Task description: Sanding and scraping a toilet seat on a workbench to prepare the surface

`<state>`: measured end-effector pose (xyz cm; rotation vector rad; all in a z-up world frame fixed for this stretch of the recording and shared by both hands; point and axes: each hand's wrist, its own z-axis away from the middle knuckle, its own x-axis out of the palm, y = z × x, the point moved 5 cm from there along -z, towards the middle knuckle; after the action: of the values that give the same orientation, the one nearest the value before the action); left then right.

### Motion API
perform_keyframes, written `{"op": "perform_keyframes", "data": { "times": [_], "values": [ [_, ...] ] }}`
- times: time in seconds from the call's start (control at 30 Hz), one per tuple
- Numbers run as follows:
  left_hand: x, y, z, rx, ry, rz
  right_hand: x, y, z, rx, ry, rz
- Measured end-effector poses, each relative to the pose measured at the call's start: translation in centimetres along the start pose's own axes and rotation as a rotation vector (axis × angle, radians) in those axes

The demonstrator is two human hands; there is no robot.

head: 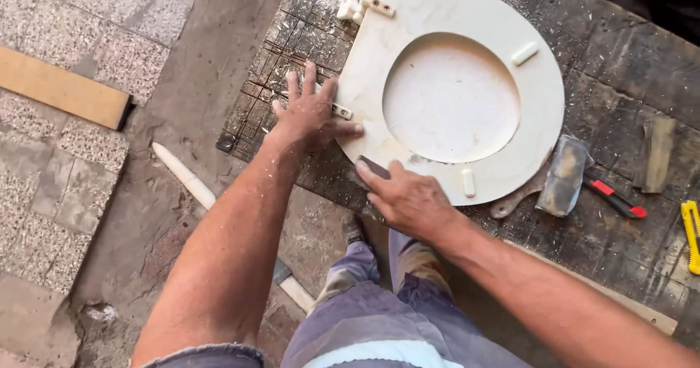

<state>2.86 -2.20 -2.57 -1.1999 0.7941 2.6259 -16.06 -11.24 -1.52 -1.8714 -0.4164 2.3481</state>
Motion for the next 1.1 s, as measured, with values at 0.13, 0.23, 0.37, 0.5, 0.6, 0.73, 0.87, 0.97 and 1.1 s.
{"op": "perform_keyframes", "data": {
  "times": [0.13,0.23,0.37,0.5,0.6,0.73,0.87,0.97,1.1],
  "values": [
    [-0.7,0.5,0.7,0.017,0.007,0.006,-0.5,1.1,2.7,-0.013,-0.012,0.036],
    [-0.4,-0.1,0.6,0.035,-0.024,-0.084,0.5,2.6,5.6,0.059,-0.115,0.021],
    [0.3,-0.3,-0.2,0.102,0.038,-0.017,-0.1,1.2,3.4,0.057,-0.076,-0.018],
    [-0.3,0.0,-0.1,0.13,0.055,-0.059,-0.8,0.9,1.7,0.072,-0.067,-0.016],
    [0.4,-0.3,0.0,0.065,0.058,-0.018,-0.7,2.6,5.9,0.136,-0.172,-0.029],
    [0.6,-0.7,-0.4,0.094,0.059,-0.019,0.4,2.2,5.1,0.158,-0.163,-0.047],
    [0.2,-0.1,-0.2,0.079,0.051,0.039,-1.3,1.0,2.0,0.13,-0.1,-0.074],
    [0.8,-0.5,0.2,0.065,0.108,0.043,-1.7,1.5,4.3,0.177,-0.194,-0.099],
    [0.0,0.4,3.4,0.125,0.338,0.08,-2.7,3.3,8.7,0.288,-0.417,-0.083]
  ]
}}
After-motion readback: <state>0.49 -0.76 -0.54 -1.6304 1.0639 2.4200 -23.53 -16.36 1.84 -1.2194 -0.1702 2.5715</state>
